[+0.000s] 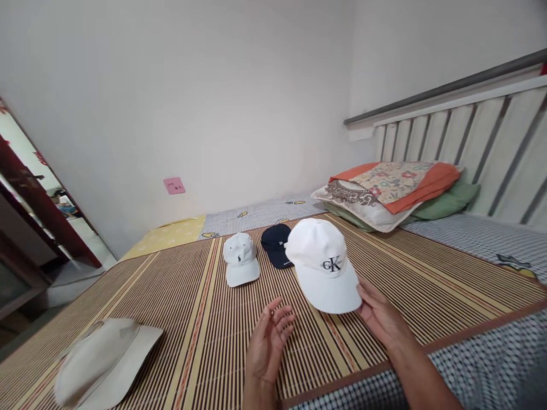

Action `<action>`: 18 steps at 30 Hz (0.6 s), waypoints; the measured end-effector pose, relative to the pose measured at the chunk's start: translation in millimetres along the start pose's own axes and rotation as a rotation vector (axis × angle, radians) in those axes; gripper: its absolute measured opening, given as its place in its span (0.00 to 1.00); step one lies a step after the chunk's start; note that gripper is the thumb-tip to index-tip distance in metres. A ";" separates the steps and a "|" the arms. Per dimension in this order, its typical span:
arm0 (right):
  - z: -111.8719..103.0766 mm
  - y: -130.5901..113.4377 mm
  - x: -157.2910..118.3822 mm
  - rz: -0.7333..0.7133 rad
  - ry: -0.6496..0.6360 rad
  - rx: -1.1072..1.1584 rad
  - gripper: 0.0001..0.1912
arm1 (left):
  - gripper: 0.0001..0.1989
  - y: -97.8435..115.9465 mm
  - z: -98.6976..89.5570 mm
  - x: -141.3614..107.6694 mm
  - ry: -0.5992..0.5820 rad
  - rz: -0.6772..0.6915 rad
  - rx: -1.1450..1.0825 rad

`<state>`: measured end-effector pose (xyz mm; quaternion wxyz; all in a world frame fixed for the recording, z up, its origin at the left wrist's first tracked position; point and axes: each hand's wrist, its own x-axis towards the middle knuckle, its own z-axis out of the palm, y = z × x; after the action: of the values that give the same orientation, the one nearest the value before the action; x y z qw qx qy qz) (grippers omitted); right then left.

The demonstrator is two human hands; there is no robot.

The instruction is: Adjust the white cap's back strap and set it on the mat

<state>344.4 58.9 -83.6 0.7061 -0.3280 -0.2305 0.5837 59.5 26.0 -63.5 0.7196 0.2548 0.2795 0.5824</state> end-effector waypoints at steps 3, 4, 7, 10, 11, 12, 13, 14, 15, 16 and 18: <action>-26.4 -0.8 12.7 -0.014 0.105 -0.007 0.32 | 0.16 -4.7 4.2 0.5 0.041 -0.031 0.039; -32.2 -0.3 15.8 -0.012 0.126 -0.007 0.31 | 0.16 -6.1 5.8 0.5 0.046 -0.038 0.047; -41.2 1.4 22.1 -0.001 0.147 -0.009 0.27 | 0.15 -8.9 10.5 0.5 0.053 -0.053 0.068; -42.8 2.4 25.4 0.014 0.130 -0.015 0.25 | 0.15 -10.0 13.0 0.3 0.055 -0.061 0.099; -43.0 2.7 26.3 0.018 0.130 -0.016 0.24 | 0.15 -10.2 13.3 0.1 0.055 -0.062 0.108; -43.2 2.9 27.3 0.021 0.134 -0.016 0.23 | 0.15 -10.5 13.4 -0.1 0.056 -0.062 0.116; -43.6 3.0 28.2 0.025 0.138 -0.014 0.22 | 0.15 -10.9 13.3 -0.3 0.057 -0.064 0.122; -44.1 3.0 29.0 0.030 0.144 -0.012 0.21 | 0.14 -11.5 13.0 -0.4 0.054 -0.065 0.126; -44.7 2.8 29.5 0.035 0.147 -0.009 0.21 | 0.14 -12.5 12.6 -0.2 0.050 -0.065 0.128; -45.1 2.4 29.7 0.041 0.147 -0.007 0.20 | 0.14 -14.0 12.2 0.5 0.047 -0.067 0.129; -45.2 1.1 28.3 0.053 0.140 -0.003 0.19 | 0.14 -18.5 11.6 3.8 0.056 -0.075 0.118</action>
<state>381.7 77.9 -116.7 0.7043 -0.3750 -0.1726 0.5775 81.1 25.7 -68.4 0.7165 0.2697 0.3430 0.5443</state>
